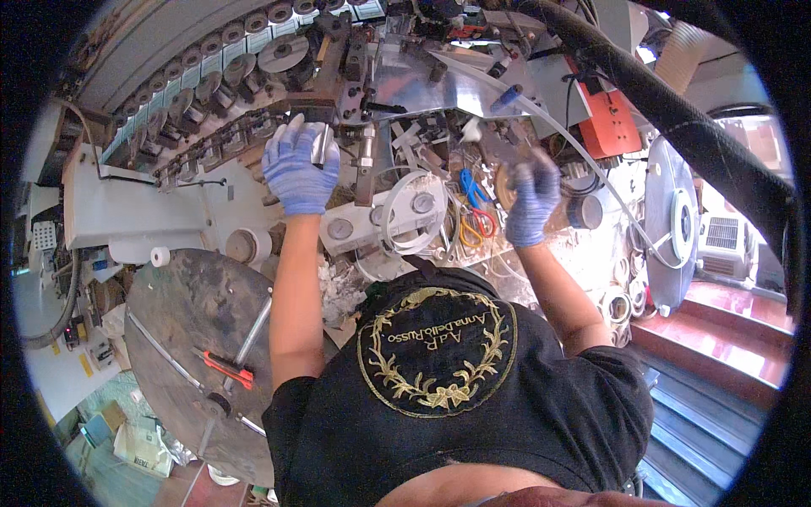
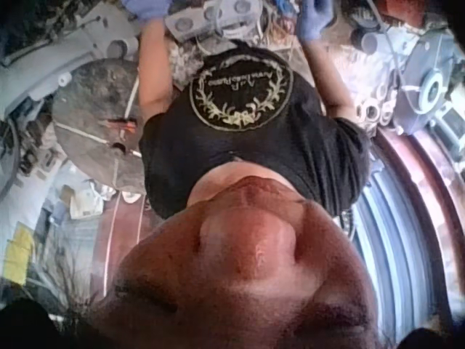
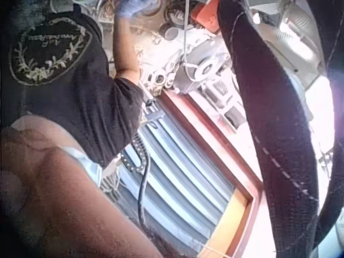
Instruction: The person operates a machine's control panel, then moves to the interior to thread a white strip through a series of rollers and guides using pliers. The person repeatedly adjusts the strip's path and tension within the machine.
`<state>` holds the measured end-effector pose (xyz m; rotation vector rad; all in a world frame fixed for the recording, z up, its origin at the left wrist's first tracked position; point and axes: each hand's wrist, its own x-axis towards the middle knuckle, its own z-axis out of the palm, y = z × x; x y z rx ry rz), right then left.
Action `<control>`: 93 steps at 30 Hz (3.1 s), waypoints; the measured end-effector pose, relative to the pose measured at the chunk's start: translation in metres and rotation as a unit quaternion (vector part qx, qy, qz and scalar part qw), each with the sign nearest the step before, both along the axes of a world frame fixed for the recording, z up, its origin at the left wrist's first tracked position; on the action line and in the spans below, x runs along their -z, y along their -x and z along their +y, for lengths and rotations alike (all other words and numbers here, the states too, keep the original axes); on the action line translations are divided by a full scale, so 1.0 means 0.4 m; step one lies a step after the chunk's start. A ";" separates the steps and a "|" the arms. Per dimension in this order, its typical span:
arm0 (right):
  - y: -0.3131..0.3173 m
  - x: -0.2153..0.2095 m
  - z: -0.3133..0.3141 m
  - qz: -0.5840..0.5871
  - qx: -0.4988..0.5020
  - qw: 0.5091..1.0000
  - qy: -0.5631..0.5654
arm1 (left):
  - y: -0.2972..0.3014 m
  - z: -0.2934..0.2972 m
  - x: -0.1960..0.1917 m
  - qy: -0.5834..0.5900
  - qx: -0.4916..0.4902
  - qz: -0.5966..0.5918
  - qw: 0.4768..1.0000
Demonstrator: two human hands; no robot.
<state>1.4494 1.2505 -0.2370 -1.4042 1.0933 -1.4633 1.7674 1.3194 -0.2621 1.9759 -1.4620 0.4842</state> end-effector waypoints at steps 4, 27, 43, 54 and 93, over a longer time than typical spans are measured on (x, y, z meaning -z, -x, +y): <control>0.040 0.239 -0.008 -0.061 0.002 0.968 -0.242 | -0.003 -0.001 0.016 0.008 -0.006 -0.009 1.000; 0.295 0.669 -0.008 0.293 -0.110 0.880 -0.358 | -0.006 -0.008 0.047 0.003 -0.030 -0.008 1.000; 0.286 0.684 0.071 0.607 -0.079 0.770 -0.182 | 0.237 0.309 0.351 -0.210 0.014 0.470 0.857; 0.325 0.781 0.017 0.693 -0.179 0.695 -0.062 | 0.277 0.405 0.599 -0.281 -0.035 0.587 0.758; 0.481 0.661 0.076 0.076 -0.320 0.873 -0.361 | 0.293 0.191 0.445 -0.036 0.073 0.865 0.495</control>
